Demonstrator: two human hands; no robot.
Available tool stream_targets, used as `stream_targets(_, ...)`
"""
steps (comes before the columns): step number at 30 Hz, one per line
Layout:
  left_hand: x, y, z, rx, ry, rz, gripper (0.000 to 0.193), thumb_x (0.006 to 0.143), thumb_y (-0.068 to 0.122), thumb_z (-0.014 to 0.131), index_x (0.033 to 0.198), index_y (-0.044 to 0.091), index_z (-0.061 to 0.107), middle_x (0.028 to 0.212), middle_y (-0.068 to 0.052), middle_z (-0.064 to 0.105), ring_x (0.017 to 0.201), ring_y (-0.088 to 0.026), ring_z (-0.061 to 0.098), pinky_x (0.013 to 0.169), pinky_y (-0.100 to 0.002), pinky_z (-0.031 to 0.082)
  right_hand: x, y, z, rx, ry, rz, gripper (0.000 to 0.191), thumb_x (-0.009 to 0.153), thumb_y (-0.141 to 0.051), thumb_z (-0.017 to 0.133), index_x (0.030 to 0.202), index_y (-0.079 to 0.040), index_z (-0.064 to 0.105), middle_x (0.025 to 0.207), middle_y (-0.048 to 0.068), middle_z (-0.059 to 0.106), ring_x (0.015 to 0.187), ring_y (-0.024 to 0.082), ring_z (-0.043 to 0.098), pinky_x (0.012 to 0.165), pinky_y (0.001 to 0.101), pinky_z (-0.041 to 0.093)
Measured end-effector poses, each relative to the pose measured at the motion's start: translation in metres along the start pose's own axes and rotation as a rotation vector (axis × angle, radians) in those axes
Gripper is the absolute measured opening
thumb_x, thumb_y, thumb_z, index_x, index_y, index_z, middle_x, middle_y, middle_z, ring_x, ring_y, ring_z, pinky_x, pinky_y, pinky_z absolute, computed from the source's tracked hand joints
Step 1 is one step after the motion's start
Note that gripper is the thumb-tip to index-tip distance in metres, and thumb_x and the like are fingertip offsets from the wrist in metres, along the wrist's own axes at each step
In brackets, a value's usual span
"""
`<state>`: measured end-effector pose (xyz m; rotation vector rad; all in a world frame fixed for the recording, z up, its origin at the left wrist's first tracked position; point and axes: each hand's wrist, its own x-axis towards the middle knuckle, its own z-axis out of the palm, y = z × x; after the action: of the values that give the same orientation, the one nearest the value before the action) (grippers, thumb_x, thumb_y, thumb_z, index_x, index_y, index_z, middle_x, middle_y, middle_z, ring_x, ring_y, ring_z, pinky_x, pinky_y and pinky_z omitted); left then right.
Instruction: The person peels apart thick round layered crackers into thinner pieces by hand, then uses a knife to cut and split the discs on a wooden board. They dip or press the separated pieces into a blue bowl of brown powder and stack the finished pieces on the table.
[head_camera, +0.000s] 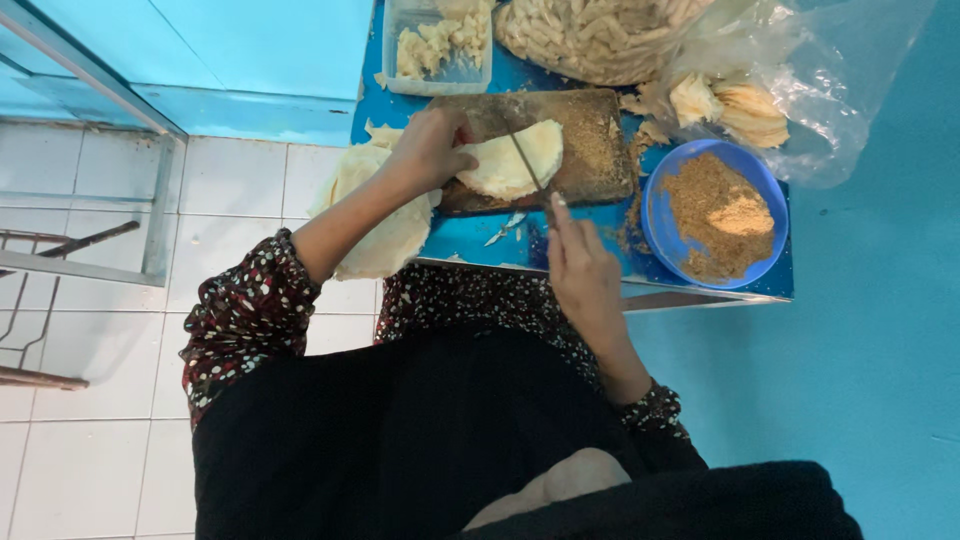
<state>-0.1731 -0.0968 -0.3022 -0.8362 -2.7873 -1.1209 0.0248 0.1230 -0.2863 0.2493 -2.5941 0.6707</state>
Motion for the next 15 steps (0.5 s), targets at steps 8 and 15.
stream_targets(8, 0.011, 0.029, -0.019, 0.350, 0.009, 0.289, 0.058, 0.069, 0.017, 0.090, 0.124, 0.019, 0.071, 0.143, -0.019, 0.046, 0.134, -0.044, 0.044, 0.104, -0.057, 0.043, 0.000, 0.001, 0.004, 0.070, -0.008, 0.037, 0.047, 0.107, -0.012, 0.056, 0.153, -0.009, 0.050, 0.099, 0.016, 0.062, 0.073, 0.033, 0.064, 0.060, 0.0449, 0.051)
stream_targets(15, 0.049, 0.046, -0.010, 0.715, -0.305, 0.531, 0.067, 0.054, 0.022, 0.096, 0.117, 0.035, 0.078, 0.171, -0.011, 0.016, 0.156, -0.038, 0.008, 0.118, -0.074, 0.009, 0.003, 0.000, 0.002, -0.008, -0.059, 0.039, 0.048, 0.105, -0.013, 0.059, 0.152, -0.006, 0.051, 0.097, 0.018, 0.060, 0.070, 0.036, 0.063, 0.057, 0.0458, 0.050)
